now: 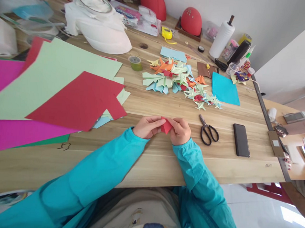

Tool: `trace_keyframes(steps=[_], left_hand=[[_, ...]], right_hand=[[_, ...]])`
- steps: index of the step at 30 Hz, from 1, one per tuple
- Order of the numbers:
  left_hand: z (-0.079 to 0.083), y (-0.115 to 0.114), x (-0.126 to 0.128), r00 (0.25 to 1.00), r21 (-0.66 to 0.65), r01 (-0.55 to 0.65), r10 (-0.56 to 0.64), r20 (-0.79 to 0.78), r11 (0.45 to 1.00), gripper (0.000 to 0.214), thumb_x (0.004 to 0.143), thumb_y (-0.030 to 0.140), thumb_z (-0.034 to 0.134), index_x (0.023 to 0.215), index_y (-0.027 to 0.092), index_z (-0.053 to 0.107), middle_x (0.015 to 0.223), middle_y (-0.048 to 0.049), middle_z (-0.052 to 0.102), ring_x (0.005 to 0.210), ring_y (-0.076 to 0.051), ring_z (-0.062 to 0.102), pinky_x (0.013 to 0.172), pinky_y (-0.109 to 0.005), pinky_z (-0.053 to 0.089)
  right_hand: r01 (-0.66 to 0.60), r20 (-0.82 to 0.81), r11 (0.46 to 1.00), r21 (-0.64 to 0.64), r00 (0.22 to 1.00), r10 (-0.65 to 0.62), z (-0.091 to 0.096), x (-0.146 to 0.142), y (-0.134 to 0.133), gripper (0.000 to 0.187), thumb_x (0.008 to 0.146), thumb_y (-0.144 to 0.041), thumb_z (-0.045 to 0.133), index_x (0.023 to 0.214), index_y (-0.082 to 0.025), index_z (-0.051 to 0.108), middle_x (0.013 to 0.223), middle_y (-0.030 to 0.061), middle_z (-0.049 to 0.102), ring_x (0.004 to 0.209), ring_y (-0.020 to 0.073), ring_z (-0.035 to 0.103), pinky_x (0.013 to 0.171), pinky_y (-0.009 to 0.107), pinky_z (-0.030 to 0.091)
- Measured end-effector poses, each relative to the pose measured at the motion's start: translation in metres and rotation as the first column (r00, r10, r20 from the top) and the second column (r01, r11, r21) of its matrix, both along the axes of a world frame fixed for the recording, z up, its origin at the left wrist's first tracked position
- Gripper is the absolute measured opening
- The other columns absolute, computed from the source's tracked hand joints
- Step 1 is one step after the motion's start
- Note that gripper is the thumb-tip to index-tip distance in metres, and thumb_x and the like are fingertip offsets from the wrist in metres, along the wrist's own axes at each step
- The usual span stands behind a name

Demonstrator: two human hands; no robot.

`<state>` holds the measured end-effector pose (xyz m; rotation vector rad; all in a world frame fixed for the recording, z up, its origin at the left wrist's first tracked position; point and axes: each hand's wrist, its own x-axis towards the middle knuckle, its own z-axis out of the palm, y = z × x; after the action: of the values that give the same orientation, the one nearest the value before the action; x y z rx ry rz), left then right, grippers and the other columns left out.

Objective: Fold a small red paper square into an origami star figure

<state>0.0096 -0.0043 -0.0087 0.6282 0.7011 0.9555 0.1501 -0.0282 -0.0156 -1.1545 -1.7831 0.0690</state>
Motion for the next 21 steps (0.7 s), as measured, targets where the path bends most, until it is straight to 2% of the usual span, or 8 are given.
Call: trace_keyframes(steps=[5, 8, 11, 13, 16, 21], left_hand=[[0.0007, 0.0019, -0.0002, 0.995, -0.016, -0.089, 0.089, -0.045, 0.996, 0.031, 0.049, 0.028, 0.081, 0.075, 0.015, 0.071, 0.074, -0.0034, 0.070, 0.068, -0.017, 0.064, 0.065, -0.031, 0.054], [-0.0004, 0.0049, -0.0019, 0.983, 0.027, -0.159, 0.160, -0.087, 0.987, 0.033, 0.049, 0.030, 0.080, 0.077, 0.015, 0.071, 0.079, -0.0044, 0.071, 0.073, -0.019, 0.064, 0.070, -0.033, 0.053], [-0.0022, 0.0079, -0.0050, 0.961, 0.096, -0.226, 0.238, -0.141, 0.969, 0.035, 0.049, 0.032, 0.080, 0.078, 0.015, 0.071, 0.081, -0.0051, 0.071, 0.078, -0.020, 0.064, 0.077, -0.034, 0.051], [-0.0024, 0.0088, -0.0070, 0.951, 0.156, -0.217, 0.245, -0.190, 0.964, 0.035, 0.051, 0.034, 0.079, 0.079, 0.015, 0.071, 0.082, -0.0054, 0.071, 0.079, -0.020, 0.064, 0.079, -0.034, 0.049], [-0.0001, 0.0079, -0.0084, 0.933, 0.254, -0.148, 0.220, -0.285, 0.956, 0.034, 0.054, 0.035, 0.077, 0.080, 0.014, 0.071, 0.083, -0.0062, 0.071, 0.081, -0.020, 0.063, 0.079, -0.034, 0.049], [0.0031, 0.0051, -0.0068, 0.893, 0.410, -0.120, 0.279, -0.354, 0.904, 0.029, 0.057, 0.035, 0.075, 0.078, 0.016, 0.071, 0.084, -0.0053, 0.069, 0.082, -0.020, 0.061, 0.076, -0.031, 0.049]], right_hand=[[0.002, -0.053, 1.000, -0.025, 0.999, -0.003, 0.0011, -0.0029, -0.0007, 0.035, 0.073, -0.008, 0.050, 0.103, -0.021, 0.062, 0.088, 0.0062, 0.062, 0.070, 0.0135, 0.060, 0.059, 0.025, 0.052], [-0.044, -0.155, 0.989, -0.139, 0.988, 0.022, 0.0023, -0.0031, -0.0011, 0.038, 0.073, -0.009, 0.046, 0.106, -0.020, 0.058, 0.088, 0.0065, 0.061, 0.073, 0.0138, 0.059, 0.057, 0.024, 0.052], [-0.133, -0.319, 0.951, -0.279, 0.947, 0.039, 0.0022, -0.0019, -0.0005, 0.036, 0.075, -0.014, 0.046, 0.110, -0.021, 0.055, 0.091, 0.0063, 0.061, 0.083, 0.0155, 0.060, 0.061, 0.025, 0.053], [-0.173, -0.408, 0.920, -0.353, 0.913, 0.016, 0.0010, -0.0016, 0.0009, 0.031, 0.077, -0.023, 0.051, 0.108, -0.021, 0.056, 0.093, 0.0068, 0.061, 0.085, 0.0162, 0.060, 0.060, 0.025, 0.052], [-0.175, -0.455, 0.880, -0.441, 0.889, -0.051, -0.0022, -0.0034, 0.0032, 0.030, 0.074, -0.035, 0.060, 0.099, -0.020, 0.060, 0.089, 0.0068, 0.063, 0.081, 0.0164, 0.061, 0.057, 0.024, 0.051], [-0.151, -0.476, 0.838, -0.525, 0.868, -0.142, -0.0059, -0.0072, 0.0048, 0.027, 0.071, -0.039, 0.063, 0.084, -0.016, 0.064, 0.073, 0.0048, 0.066, 0.061, 0.0126, 0.059, 0.052, 0.024, 0.048]])
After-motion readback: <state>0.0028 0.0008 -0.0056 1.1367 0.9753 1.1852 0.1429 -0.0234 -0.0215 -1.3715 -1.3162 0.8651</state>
